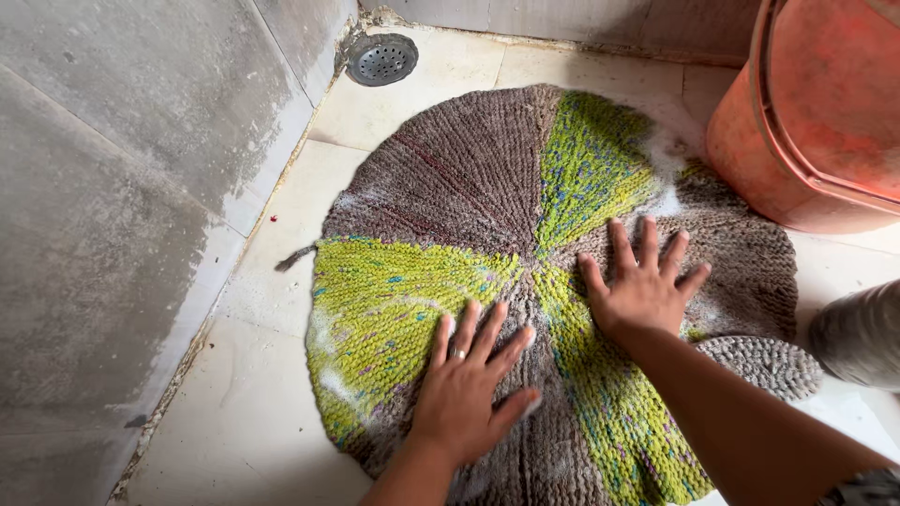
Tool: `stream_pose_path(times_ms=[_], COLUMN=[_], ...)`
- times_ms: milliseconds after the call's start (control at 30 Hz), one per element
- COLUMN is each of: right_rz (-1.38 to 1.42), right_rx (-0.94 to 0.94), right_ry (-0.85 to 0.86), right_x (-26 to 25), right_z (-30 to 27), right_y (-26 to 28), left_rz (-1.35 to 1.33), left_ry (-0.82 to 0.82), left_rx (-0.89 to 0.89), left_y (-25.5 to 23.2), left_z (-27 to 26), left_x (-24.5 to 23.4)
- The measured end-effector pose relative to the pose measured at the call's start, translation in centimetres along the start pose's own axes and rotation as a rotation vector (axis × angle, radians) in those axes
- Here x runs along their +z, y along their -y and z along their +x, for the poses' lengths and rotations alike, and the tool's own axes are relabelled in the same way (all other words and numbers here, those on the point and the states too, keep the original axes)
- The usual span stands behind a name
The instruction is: The person scrubs a round, multi-colored mat on a tiled floor using a small metal scrubber. They repeatedly rub the scrubber across the mat's surface, occasionally dipping it into a metal cup of water and rinsing their hands.
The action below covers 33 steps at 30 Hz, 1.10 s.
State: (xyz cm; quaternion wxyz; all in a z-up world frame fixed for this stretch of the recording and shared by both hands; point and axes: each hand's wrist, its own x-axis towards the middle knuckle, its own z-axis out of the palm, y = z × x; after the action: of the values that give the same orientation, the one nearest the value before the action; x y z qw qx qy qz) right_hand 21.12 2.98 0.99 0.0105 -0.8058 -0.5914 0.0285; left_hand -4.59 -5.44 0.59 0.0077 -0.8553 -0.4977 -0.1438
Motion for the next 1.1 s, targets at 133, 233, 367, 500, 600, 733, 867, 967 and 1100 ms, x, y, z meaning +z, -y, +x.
stream_pose_path(times_ms=[133,233,367,500,600,733,867,967,1100], right_rz=[-0.017,0.009,0.200,0.196,0.125,0.154,0.025,-0.122,-0.079], right_rx=[-0.029,-0.086,-0.412,-0.806,-0.644,-0.539,-0.148,-0.143,-0.239], right_ry=[-0.042,-0.163,-0.245,0.051,-0.063,-0.175,0.179,0.058,0.295], right_x=[0.5,2.7,3.6,1.1,-0.7,-2.2,-1.7,-1.7,-3.6], right_z=[0.1,-5.0,-19.1,-20.2,-17.3,-15.4,-13.0,-9.6,-5.7], right_y=[0.4,4.4,10.0,5.3,-1.1,-6.0,-6.5,-9.8,-15.4], left_rz=[-0.102,0.067,0.012,0.011,-0.001,-0.003,0.088,0.086,0.088], left_ry=[0.006,-0.113,-0.005,0.004,0.044,0.178,-0.263,-0.232,-0.295], left_rx=[-0.264,-0.455,-0.544,-0.542,-0.544,-0.555,-0.411,-0.418,-0.411], left_y=[-0.4,-0.1,0.0,0.3,-0.3,-0.2,0.1,0.4,0.2], left_z=[-4.4,-4.8,-4.4,-3.7,-4.2,-3.7,-4.0,-4.2,-3.6], left_x=[-0.7,-0.1,0.7,0.1,-0.6,-0.8,0.8,1.8,1.5])
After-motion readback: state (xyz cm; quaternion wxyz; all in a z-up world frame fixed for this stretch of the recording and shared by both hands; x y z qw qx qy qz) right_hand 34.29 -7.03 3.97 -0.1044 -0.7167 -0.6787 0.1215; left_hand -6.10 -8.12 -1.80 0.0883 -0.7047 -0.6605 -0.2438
